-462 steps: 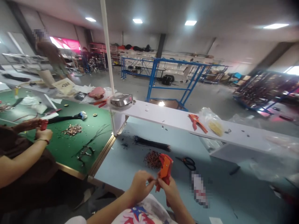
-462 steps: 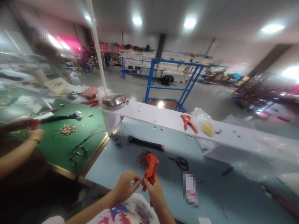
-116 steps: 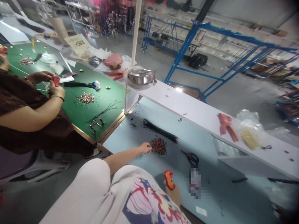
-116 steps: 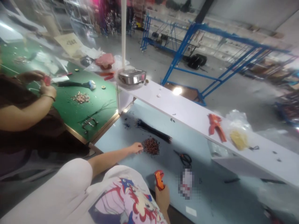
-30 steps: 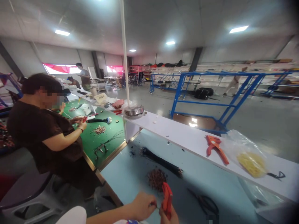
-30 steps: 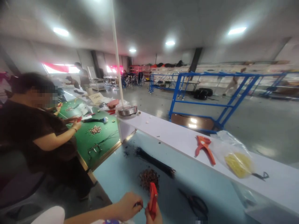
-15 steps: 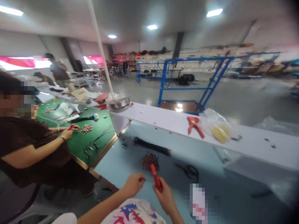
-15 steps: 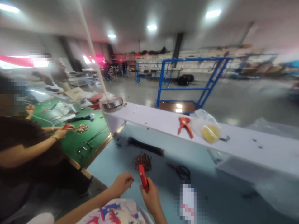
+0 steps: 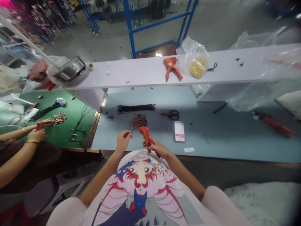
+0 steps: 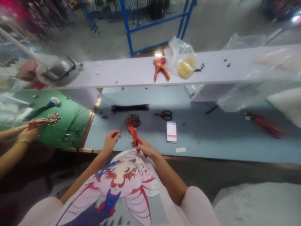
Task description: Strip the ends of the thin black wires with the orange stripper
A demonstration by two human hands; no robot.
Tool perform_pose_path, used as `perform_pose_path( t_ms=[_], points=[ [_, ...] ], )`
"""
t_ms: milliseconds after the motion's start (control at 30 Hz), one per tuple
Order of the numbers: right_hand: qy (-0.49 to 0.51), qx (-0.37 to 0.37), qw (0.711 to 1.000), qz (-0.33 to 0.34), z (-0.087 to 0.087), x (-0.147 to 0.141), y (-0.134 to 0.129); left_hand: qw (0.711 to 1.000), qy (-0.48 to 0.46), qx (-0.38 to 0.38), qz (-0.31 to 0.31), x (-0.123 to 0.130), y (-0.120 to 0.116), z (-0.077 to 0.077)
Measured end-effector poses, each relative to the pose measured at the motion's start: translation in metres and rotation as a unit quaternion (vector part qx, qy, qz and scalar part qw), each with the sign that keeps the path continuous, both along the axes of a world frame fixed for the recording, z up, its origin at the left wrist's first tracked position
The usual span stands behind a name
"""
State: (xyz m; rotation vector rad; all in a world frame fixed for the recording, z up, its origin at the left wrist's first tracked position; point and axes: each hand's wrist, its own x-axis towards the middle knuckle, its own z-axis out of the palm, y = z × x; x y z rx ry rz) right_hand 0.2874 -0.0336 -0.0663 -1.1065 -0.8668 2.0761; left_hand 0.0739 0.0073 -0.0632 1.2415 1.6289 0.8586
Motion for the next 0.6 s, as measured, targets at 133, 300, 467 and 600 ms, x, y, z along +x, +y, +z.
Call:
perform_pose_path(
  t_ms=[133, 300, 467, 600],
  points=[
    [0.120, -0.067, 0.990, -0.027, -0.003, -0.005, -0.001, 0.999, -0.005, 0.037, 0.013, 0.008, 0.002, 0.013],
    [0.208, -0.065, 0.976, -0.024, -0.001, -0.003, 0.005, 0.996, 0.023, 0.084, 0.007, 0.012, 0.003, 0.025],
    [0.180, -0.067, 0.981, -0.028, 0.006, -0.007, 0.008, 0.974, 0.129, 0.183, -0.028, 0.010, 0.000, 0.037],
    [0.122, -0.044, 0.991, -0.039, 0.014, -0.008, 0.006, 0.944, 0.220, 0.243, -0.042, 0.009, -0.002, 0.044]
  ],
)
